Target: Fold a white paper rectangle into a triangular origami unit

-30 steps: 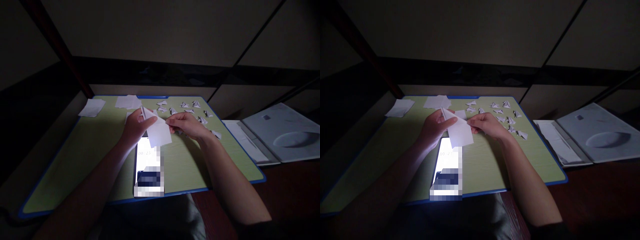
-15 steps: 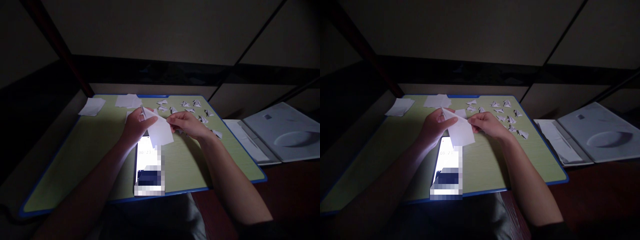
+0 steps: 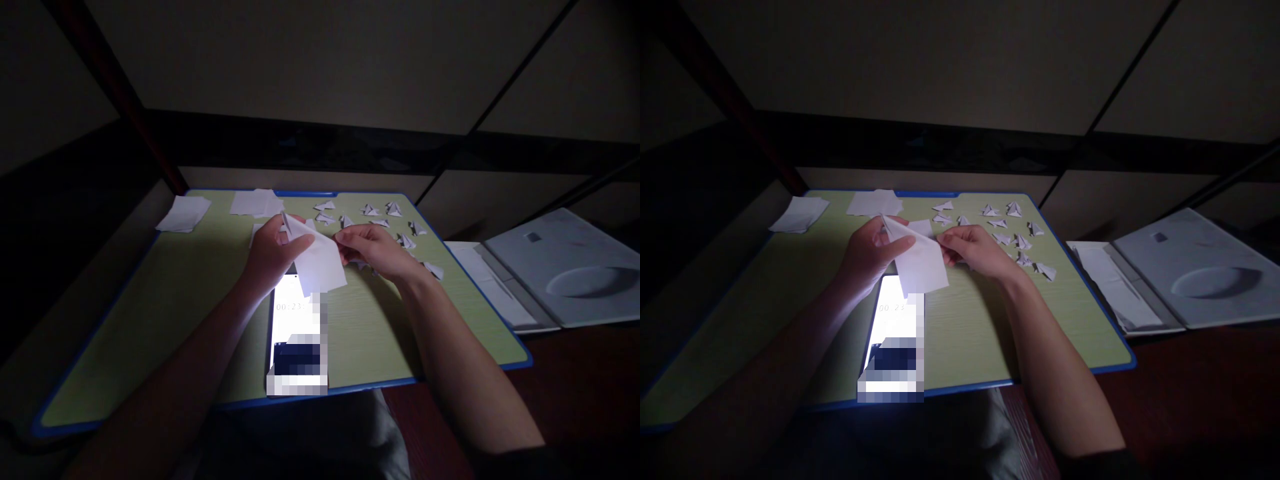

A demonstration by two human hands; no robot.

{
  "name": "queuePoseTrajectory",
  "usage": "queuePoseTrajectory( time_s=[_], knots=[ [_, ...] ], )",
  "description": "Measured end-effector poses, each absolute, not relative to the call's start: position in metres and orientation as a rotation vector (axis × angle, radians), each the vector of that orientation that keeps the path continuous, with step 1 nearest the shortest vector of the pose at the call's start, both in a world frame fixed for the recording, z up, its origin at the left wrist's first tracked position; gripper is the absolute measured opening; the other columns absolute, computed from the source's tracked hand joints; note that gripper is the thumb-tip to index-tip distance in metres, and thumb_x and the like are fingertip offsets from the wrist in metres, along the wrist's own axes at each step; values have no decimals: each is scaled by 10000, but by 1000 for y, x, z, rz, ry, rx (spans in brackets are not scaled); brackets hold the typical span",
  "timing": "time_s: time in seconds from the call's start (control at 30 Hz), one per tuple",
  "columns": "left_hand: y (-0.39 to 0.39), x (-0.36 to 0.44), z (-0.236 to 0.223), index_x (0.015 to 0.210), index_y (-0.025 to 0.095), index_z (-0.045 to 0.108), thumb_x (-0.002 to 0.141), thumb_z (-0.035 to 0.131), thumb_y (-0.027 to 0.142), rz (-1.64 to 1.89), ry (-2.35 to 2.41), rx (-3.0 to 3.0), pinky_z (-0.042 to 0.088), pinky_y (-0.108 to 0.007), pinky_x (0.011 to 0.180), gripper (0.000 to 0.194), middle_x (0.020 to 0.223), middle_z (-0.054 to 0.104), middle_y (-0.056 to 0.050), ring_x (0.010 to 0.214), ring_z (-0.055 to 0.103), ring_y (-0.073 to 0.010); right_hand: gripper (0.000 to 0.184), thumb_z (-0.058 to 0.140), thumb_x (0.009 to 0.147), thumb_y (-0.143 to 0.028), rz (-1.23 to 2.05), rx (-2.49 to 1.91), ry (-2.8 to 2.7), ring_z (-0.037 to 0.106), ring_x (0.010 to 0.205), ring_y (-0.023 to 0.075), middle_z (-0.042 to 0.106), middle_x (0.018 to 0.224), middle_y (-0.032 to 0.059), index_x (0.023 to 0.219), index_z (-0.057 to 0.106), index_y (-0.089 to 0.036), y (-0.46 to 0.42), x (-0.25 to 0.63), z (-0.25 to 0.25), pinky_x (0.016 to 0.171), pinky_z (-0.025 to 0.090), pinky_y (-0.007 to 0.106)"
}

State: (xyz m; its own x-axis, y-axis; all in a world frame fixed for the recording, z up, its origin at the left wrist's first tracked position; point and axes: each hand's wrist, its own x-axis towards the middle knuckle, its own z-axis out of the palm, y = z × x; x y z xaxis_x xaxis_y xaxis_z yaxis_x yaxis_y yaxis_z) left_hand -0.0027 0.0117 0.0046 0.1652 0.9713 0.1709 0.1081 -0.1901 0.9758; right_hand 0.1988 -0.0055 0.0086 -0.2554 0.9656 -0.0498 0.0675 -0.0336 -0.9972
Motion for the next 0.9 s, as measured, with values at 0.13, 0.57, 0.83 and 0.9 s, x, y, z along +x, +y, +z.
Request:
queuePoseTrajectory(
  time_s=[0.13,0.57,0.83,0.9],
  knots=[
    [12,-3,3,953,179,609,667,736,269,1157,1065,1487,485,-261,555,326,785,691,-36,721,664,-191,241,715,783,-403,1372,-1167,-1373,587,594,102,673,659,14,707,694,-175,-5,198,11,608,479,255],
    [13,-4,2,981,173,623,668,753,283,1120,1041,1489,498,-267,546,357,813,713,-49,706,674,-196,172,754,744,-328,1341,-1209,-1482,556,563,92,658,611,-4,712,703,-167,-8,199,14,578,443,250],
    [12,-4,3,948,158,636,668,758,318,1117,1082,1450,511,-289,566,345,846,737,-74,746,697,-219,264,751,762,-409,1271,-1236,-1558,549,577,96,643,623,4,706,680,-161,-9,197,12,579,430,256],
    [12,-4,2,948,156,640,673,752,318,1118,1072,1457,510,-287,573,338,852,741,-72,755,699,-218,292,747,765,-429,1253,-1224,-1571,540,575,97,629,617,4,701,662,-157,-9,196,13,576,424,257]
  ],
)
